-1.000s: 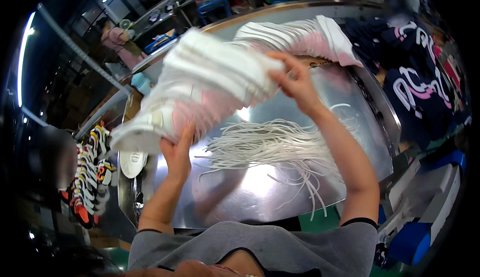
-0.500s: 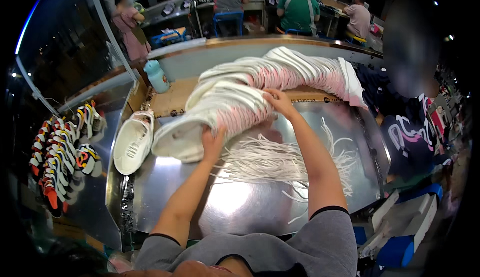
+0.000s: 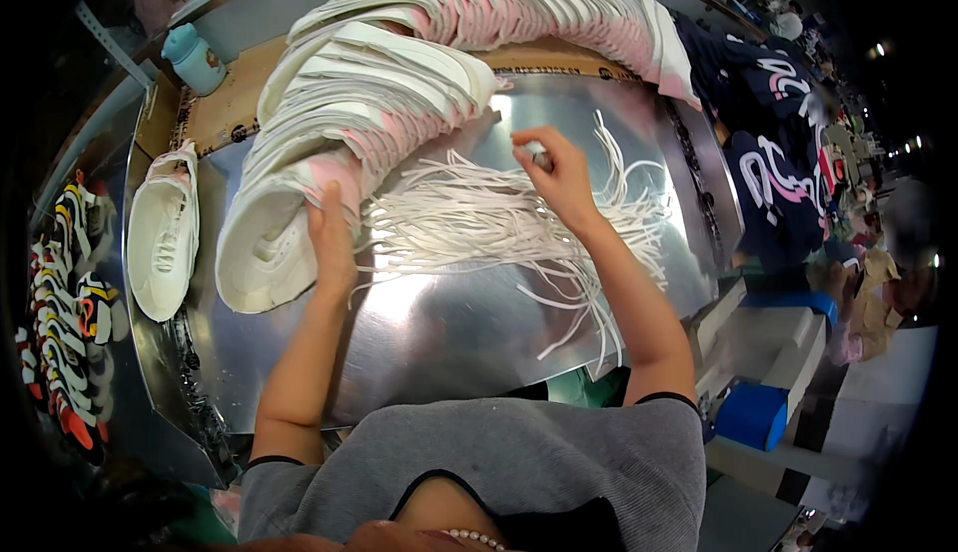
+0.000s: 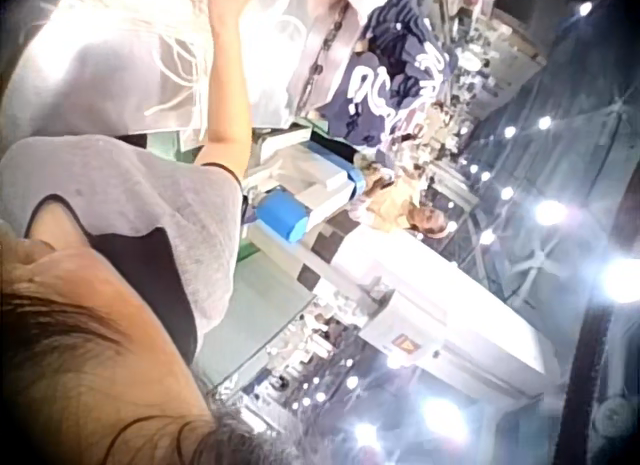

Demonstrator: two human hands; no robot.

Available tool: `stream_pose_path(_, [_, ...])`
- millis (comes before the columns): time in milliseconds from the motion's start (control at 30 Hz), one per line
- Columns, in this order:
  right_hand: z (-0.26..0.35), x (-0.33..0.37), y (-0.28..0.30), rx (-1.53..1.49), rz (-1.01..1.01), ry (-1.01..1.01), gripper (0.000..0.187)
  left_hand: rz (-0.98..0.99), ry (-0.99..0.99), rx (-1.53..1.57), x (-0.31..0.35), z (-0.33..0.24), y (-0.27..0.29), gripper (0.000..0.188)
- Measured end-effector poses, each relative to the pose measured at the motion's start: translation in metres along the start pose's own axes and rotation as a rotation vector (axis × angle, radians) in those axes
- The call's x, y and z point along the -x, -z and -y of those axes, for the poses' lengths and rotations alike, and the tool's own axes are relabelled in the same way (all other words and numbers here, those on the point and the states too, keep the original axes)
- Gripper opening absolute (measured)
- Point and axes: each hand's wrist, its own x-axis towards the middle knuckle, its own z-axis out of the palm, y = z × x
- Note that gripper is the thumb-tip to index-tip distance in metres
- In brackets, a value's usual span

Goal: The person threads white elastic laces through the eyelets of shoe tongues using a small metal hook tool, performing this for several shoe components.

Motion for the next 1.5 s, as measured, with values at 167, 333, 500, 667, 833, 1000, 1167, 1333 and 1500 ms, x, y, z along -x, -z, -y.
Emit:
stream_pose_path(167, [-0.008,0.071,0.029,0.117,0.072,0.125,0.015,0.042,0.081,0.100,-0.041,0.002,0.015,0.045])
stream_pose_path(333, [0.025,0.153,0.061,0.386,0.327,0.093,0.025,0.081,0.138,0.014,-0.022,-0.019,0.021,0.047])
stream_pose_path(500, [0.029,0.206,0.070,0.489,0.462,0.099,0.030,-0.057,0.045,-0.160,-0.011,-0.011,0.044,0.048])
stream_pose_path(667, [-0.033,0.229,0.099,0.557,0.522,0.178,0.026,0.043,0.201,-0.007,0.022,-0.049,0.059,0.056])
stream_pose_path(833, [-0.044,0.199,0.165,0.444,0.129,0.053,0.017,-0.034,0.086,0.003,0.075,-0.083,0.080,0.053])
stream_pose_path(1000, [-0.002,0.181,0.101,0.387,0.283,0.199,0.025,0.047,0.077,0.271,0.134,-0.141,0.078,0.056])
stream_pose_path(1167, [-0.025,0.193,0.049,0.606,0.229,0.177,0.022,0.556,0.181,0.930,0.174,-0.156,0.100,0.054])
stream_pose_path(1333, [0.014,0.174,0.071,0.249,0.220,0.080,0.015,0.330,0.684,0.826,0.170,-0.042,0.147,0.047])
stream_pose_path(1500, [0.108,0.147,0.164,-0.264,-0.196,0.277,0.007,0.180,0.479,0.307,0.171,-0.048,0.143,0.047])
